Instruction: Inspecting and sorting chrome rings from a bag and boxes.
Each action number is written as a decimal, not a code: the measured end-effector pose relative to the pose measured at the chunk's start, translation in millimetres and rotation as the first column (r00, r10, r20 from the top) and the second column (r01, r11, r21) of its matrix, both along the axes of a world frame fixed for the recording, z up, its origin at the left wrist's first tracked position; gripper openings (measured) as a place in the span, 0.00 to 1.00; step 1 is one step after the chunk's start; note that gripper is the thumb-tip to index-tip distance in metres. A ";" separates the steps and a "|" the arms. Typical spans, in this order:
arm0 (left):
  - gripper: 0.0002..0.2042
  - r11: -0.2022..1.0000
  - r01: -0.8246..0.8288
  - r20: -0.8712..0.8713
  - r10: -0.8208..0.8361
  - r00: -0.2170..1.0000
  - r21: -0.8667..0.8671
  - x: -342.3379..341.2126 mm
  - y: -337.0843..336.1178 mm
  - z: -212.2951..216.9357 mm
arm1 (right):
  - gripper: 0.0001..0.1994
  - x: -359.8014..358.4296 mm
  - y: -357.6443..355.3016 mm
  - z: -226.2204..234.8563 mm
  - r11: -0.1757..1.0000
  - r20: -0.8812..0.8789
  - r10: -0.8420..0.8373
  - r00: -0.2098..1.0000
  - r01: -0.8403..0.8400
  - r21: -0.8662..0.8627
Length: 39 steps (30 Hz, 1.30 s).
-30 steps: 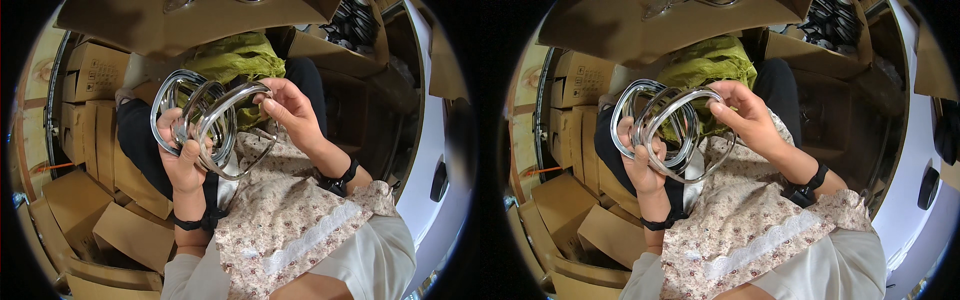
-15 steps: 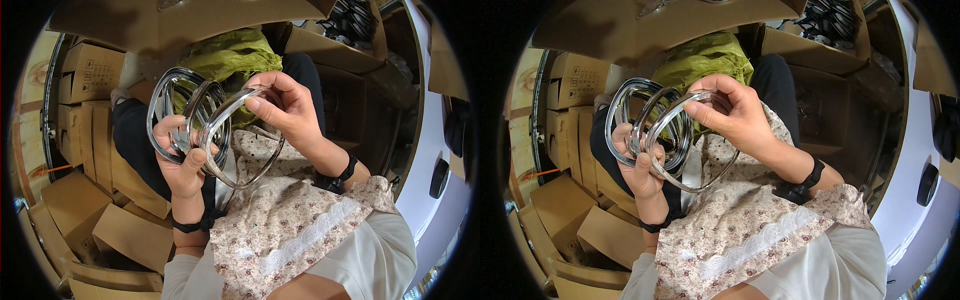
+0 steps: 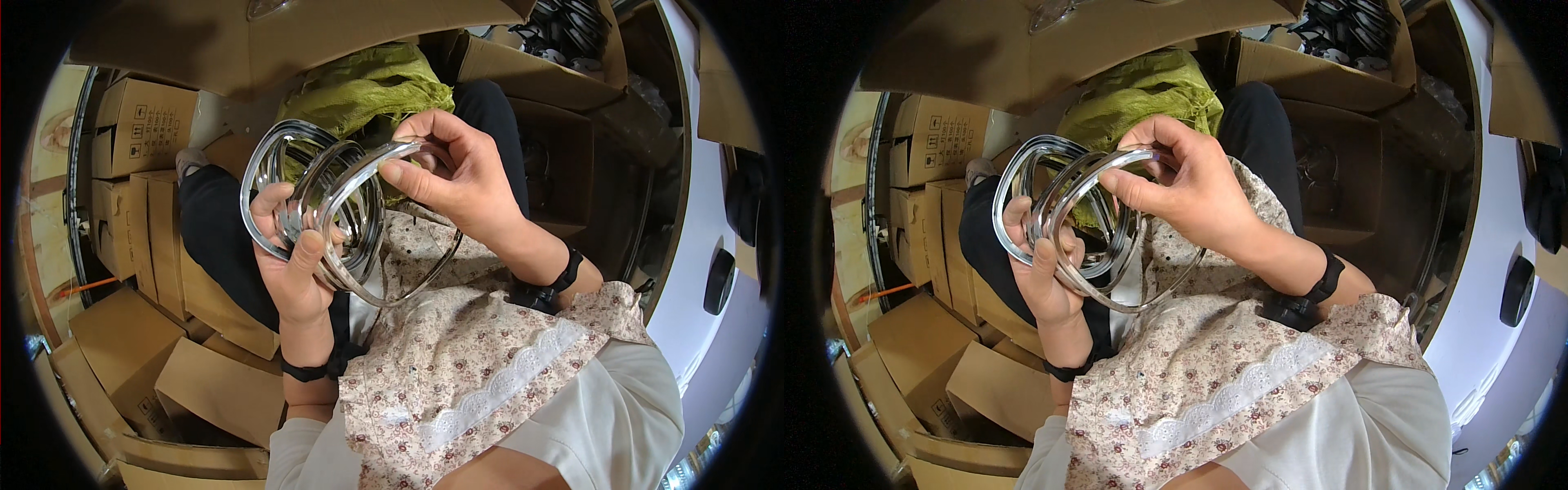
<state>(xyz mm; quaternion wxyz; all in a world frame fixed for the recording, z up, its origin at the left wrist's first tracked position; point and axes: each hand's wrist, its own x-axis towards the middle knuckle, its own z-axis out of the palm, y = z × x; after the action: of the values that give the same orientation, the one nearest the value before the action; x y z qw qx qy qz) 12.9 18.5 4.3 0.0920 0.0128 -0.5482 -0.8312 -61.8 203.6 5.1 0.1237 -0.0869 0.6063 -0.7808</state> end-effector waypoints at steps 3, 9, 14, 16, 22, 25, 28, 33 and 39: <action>0.28 0.996 -0.026 0.085 0.020 0.996 0.080 -1.2 1.6 4.9 | 0.14 1.2 2.0 -0.7 0.998 0.065 0.019 0.998 -0.016 -0.054; 0.23 0.959 0.030 0.146 -0.074 0.987 0.283 -2.2 -0.2 5.0 | 0.12 2.2 3.8 -2.2 0.997 0.069 0.046 0.997 -0.041 -0.062; 0.20 0.915 0.029 0.174 -0.107 0.979 0.403 -7.8 -8.7 2.4 | 0.12 -3.2 2.2 -3.6 0.995 0.022 0.084 0.996 -0.083 -0.052; 0.19 0.877 0.003 0.202 -0.114 0.973 0.481 -10.5 -7.0 3.8 | 0.12 -6.6 3.8 -1.8 0.994 0.032 0.103 0.994 -0.102 -0.032; 0.15 0.929 -0.079 0.264 -0.021 0.964 0.362 -13.0 -11.1 7.8 | 0.13 -21.2 10.4 13.4 0.954 0.055 0.284 0.957 -0.288 0.081; 0.12 0.957 -0.284 0.279 0.288 0.916 -0.054 -16.4 -7.0 -5.1 | 0.13 -44.2 17.6 5.2 0.909 0.065 0.383 0.922 -0.388 0.151; 0.10 0.924 -0.371 0.178 0.382 0.907 -0.090 -12.9 -17.8 -7.8 | 0.14 -71.0 13.4 3.7 0.913 0.020 0.356 0.934 -0.352 0.206; 0.09 0.901 -0.431 0.183 0.417 0.890 0.041 -8.5 -22.4 0.2 | 0.14 -111.6 -11.2 18.4 0.959 -0.056 0.198 0.979 -0.181 0.218; 0.09 0.904 -0.410 0.192 0.385 0.903 0.118 -9.3 -26.2 -1.2 | 0.14 -110.5 -25.4 26.4 0.975 0.026 0.205 0.979 -0.206 0.081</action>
<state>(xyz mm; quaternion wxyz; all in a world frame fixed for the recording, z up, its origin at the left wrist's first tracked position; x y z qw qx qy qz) 3.6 -7.7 3.2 0.2132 0.2002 -0.4733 -0.8310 -172.3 178.2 31.6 0.2124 -0.1372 0.6248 -0.7387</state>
